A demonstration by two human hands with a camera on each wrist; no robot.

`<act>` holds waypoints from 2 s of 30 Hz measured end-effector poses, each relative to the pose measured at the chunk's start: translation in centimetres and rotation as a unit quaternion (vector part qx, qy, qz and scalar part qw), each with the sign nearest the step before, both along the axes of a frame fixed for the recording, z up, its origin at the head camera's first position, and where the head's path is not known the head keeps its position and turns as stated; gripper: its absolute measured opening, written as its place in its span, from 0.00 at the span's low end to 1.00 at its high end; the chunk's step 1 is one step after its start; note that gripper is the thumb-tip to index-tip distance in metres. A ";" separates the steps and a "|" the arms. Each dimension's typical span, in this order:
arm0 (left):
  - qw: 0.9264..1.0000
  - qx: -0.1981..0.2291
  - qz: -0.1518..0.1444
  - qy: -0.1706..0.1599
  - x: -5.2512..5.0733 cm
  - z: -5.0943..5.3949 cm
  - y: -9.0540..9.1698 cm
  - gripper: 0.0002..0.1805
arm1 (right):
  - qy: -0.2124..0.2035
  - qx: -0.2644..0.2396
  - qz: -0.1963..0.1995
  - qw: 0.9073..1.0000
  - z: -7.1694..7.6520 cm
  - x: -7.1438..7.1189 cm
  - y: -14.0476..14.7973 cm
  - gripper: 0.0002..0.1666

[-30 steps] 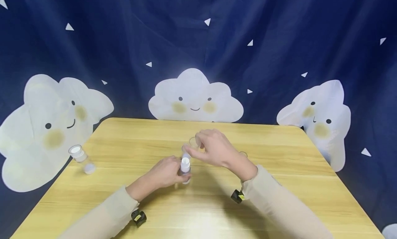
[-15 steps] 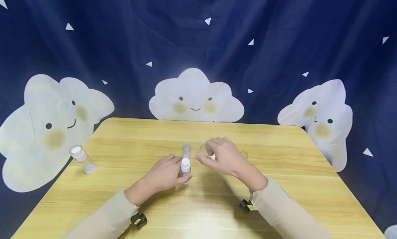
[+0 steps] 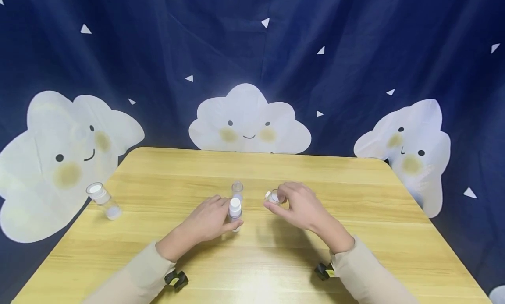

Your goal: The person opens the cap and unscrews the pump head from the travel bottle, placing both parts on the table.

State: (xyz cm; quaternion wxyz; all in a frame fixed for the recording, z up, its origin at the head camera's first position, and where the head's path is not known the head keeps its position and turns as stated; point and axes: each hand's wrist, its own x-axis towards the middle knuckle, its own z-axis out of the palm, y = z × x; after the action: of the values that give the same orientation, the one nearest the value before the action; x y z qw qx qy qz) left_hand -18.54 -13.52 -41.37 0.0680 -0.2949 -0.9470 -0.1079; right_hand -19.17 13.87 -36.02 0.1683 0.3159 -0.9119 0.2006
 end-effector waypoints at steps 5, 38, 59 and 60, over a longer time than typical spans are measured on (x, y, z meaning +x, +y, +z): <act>1.000 -0.012 0.005 0.006 0.1 0.1 -0.1 0.34 | -0.002 0.002 -0.015 1.000 -0.4 0.1 1.0 0.23; 0.998 -0.021 -0.016 0.049 -0.1 -0.2 -0.3 0.34 | -0.066 0.065 -0.090 0.992 -3.9 1.3 7.8 0.22; 0.999 -0.022 -0.016 0.039 -0.4 -0.9 -0.5 0.37 | -0.209 0.129 -0.104 0.964 -3.6 1.3 10.2 0.20; 0.999 -0.020 -0.016 0.038 -0.3 -0.9 -0.5 0.37 | -0.213 0.128 -0.104 0.963 -3.6 1.3 10.3 0.20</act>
State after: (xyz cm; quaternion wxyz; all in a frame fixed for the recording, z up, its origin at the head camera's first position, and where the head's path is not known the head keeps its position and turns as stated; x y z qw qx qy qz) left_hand -18.88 -14.05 -42.29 0.0961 -0.3152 -0.9408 -0.0790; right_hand -17.85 24.15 -39.58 -0.0513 0.1886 -0.9725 0.1264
